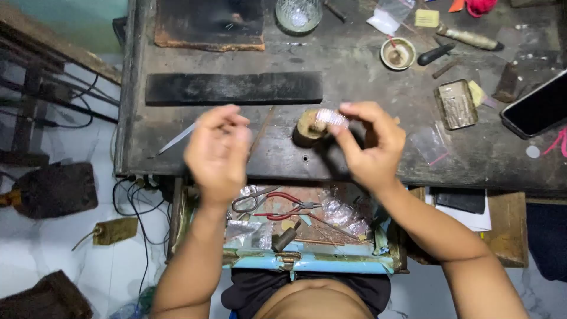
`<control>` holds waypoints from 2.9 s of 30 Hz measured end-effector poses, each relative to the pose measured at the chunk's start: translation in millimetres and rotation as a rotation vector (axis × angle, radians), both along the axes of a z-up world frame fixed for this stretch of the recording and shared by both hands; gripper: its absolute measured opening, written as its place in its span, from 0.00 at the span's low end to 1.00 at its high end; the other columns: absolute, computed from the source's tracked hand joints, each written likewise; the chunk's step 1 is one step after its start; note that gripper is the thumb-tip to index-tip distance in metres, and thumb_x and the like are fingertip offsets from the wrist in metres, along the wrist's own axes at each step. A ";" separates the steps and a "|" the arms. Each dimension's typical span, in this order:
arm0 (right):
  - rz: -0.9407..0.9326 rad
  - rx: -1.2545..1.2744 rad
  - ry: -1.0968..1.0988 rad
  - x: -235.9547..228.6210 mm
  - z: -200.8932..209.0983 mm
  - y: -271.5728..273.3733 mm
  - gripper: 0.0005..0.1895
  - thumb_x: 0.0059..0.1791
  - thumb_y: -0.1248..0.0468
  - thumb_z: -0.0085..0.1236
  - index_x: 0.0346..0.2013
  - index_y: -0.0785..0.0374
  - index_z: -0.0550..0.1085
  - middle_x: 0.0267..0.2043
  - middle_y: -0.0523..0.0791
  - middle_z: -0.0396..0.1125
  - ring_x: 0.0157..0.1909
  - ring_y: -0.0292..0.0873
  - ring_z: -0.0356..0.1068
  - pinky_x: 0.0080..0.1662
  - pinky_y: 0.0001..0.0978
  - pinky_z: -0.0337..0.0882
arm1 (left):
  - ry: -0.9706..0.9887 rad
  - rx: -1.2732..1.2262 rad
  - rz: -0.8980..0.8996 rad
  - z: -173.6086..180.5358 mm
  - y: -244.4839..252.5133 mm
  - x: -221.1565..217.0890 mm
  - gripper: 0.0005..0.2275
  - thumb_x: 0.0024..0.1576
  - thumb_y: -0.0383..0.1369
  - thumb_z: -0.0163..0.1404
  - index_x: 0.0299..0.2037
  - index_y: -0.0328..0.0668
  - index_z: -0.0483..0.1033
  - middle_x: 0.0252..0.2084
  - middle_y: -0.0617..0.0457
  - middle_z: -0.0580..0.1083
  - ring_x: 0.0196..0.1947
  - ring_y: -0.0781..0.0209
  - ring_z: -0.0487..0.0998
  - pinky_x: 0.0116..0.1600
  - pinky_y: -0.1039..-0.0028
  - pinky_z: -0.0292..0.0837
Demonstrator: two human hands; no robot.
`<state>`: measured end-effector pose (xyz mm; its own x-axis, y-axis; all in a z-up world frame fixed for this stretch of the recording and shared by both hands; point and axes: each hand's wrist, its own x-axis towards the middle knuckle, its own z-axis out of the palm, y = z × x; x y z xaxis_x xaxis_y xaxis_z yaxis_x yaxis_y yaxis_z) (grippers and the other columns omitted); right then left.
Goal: A person uses a small hand file to smooth and shape a jewelry piece set with pink stones at a workshop workbench.
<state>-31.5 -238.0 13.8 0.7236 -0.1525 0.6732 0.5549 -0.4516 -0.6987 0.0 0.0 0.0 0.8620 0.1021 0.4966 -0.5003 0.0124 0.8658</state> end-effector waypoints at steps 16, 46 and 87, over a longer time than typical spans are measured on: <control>0.054 -0.014 0.132 16.5 -26.4 -5.5 0.05 0.49 0.72 0.70 0.39 0.65 0.82 0.37 0.49 0.77 0.41 0.51 0.78 0.46 0.40 0.75 | 0.029 0.114 0.167 4.8 36.1 14.0 0.08 0.67 0.19 0.51 0.54 0.24 0.73 0.40 0.38 0.74 0.30 0.62 0.73 0.35 0.77 0.75; 0.029 -0.071 0.284 -3.2 -13.9 -7.4 0.08 0.50 0.70 0.64 0.43 0.60 0.83 0.37 0.50 0.74 0.44 0.54 0.77 0.47 0.44 0.76 | 0.387 0.486 -0.288 3.1 56.9 5.9 0.20 0.60 0.22 0.54 0.63 0.30 0.73 0.44 0.38 0.74 0.42 0.55 0.75 0.53 0.63 0.78; 0.034 -0.059 0.258 -0.5 -17.6 -3.9 0.09 0.48 0.68 0.67 0.43 0.62 0.81 0.38 0.50 0.74 0.45 0.56 0.77 0.49 0.44 0.75 | 0.249 -0.033 -0.372 -62.2 -4.0 -14.0 0.28 0.58 0.24 0.51 0.71 0.23 0.59 0.42 0.40 0.71 0.40 0.56 0.75 0.44 0.70 0.77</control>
